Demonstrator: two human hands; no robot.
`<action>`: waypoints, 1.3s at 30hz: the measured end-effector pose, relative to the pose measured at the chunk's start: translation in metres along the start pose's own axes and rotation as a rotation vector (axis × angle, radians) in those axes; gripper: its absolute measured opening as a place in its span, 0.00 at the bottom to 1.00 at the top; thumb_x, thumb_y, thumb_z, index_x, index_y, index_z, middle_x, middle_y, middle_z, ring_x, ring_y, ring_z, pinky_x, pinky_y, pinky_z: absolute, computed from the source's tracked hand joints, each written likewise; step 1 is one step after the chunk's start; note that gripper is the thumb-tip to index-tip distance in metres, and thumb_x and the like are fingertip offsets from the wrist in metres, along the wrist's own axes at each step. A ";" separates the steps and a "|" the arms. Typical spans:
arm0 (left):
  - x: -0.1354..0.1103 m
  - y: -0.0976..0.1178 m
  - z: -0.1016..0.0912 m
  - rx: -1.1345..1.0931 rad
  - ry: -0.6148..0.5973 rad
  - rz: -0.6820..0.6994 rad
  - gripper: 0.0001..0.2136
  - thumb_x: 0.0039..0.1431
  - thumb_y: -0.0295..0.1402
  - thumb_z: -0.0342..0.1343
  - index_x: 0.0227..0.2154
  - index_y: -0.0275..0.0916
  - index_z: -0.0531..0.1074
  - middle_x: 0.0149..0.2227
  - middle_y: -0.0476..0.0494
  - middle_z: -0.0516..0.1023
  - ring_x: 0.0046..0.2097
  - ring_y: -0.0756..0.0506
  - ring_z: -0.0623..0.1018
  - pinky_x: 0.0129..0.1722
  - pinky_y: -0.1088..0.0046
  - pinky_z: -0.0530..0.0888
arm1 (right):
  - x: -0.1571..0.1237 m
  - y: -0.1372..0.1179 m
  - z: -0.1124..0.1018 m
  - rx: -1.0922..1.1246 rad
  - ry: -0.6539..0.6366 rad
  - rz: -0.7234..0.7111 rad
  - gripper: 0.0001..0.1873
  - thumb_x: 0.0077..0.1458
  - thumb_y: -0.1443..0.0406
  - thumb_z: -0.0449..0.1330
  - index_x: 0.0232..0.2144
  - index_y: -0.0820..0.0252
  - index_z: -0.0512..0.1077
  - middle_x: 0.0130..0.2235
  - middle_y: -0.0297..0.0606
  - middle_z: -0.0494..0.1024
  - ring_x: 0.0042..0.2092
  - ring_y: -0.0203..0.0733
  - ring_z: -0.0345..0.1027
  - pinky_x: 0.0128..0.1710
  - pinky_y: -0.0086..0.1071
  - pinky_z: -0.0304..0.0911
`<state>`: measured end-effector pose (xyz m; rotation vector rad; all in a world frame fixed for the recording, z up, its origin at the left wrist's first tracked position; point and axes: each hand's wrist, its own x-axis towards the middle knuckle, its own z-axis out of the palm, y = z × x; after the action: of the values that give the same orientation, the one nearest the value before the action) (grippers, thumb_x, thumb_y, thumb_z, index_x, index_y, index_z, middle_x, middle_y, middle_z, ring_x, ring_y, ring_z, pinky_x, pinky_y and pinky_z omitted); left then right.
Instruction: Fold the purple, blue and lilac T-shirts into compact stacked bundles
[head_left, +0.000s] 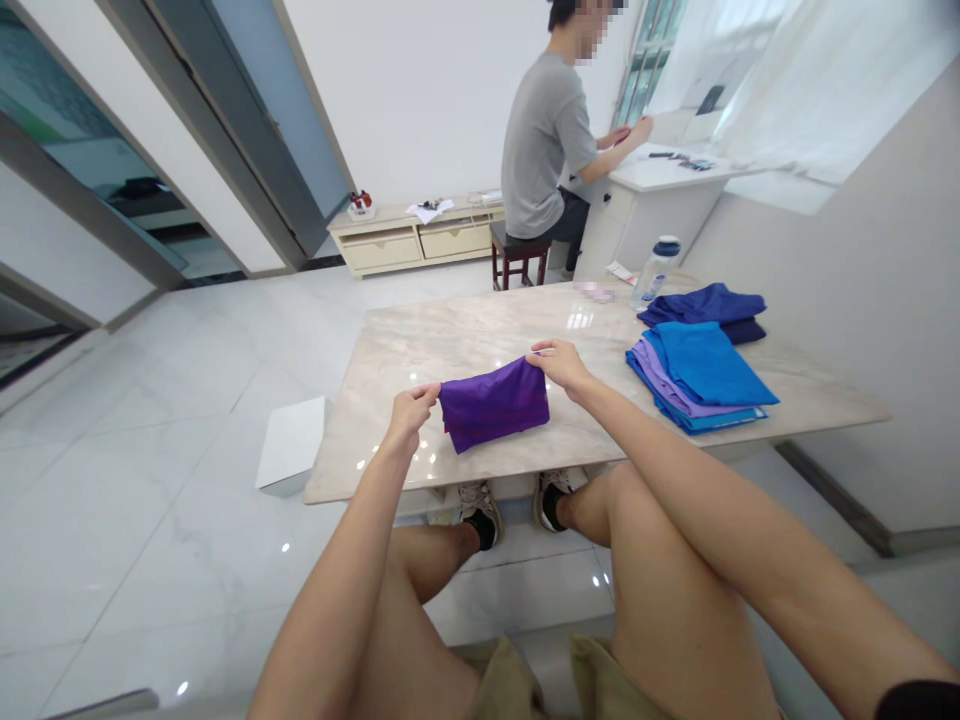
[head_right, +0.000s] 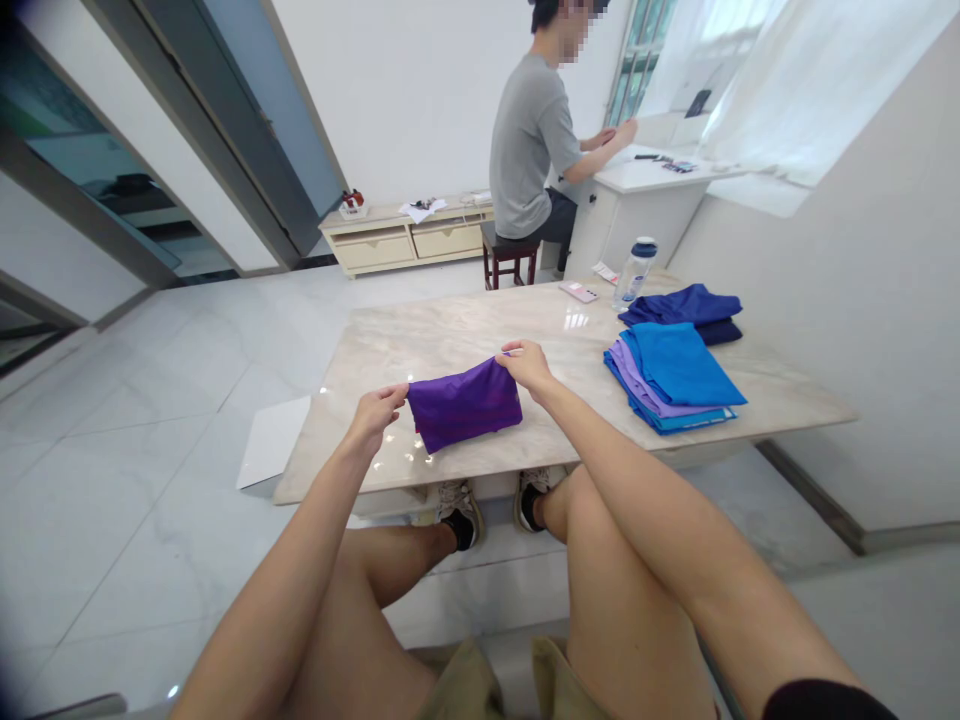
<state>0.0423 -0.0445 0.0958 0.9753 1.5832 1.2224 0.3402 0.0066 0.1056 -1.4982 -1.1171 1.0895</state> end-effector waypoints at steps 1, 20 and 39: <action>0.002 0.000 0.006 -0.003 0.014 -0.005 0.19 0.42 0.48 0.78 0.31 0.37 0.85 0.32 0.40 0.84 0.40 0.41 0.78 0.41 0.66 0.72 | 0.003 0.003 0.000 -0.014 0.020 0.022 0.14 0.50 0.70 0.74 0.38 0.60 0.75 0.35 0.38 0.82 0.37 0.40 0.75 0.40 0.32 0.70; -0.012 -0.066 -0.055 0.474 -0.167 0.075 0.26 0.46 0.60 0.67 0.30 0.39 0.83 0.36 0.38 0.87 0.39 0.36 0.82 0.44 0.62 0.76 | -0.013 0.066 -0.049 -0.323 -0.420 0.097 0.18 0.47 0.72 0.73 0.41 0.57 0.74 0.34 0.36 0.84 0.35 0.42 0.77 0.36 0.30 0.68; 0.050 -0.084 0.005 0.656 -0.251 0.069 0.11 0.59 0.43 0.64 0.29 0.43 0.81 0.34 0.41 0.87 0.39 0.38 0.84 0.39 0.66 0.72 | 0.043 0.090 -0.007 -0.928 -0.242 -0.053 0.10 0.65 0.61 0.70 0.46 0.60 0.82 0.43 0.42 0.86 0.44 0.45 0.79 0.45 0.32 0.69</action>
<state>0.0264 -0.0140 0.0041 1.5351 1.7857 0.5801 0.3679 0.0344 0.0140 -2.0333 -1.9865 0.7381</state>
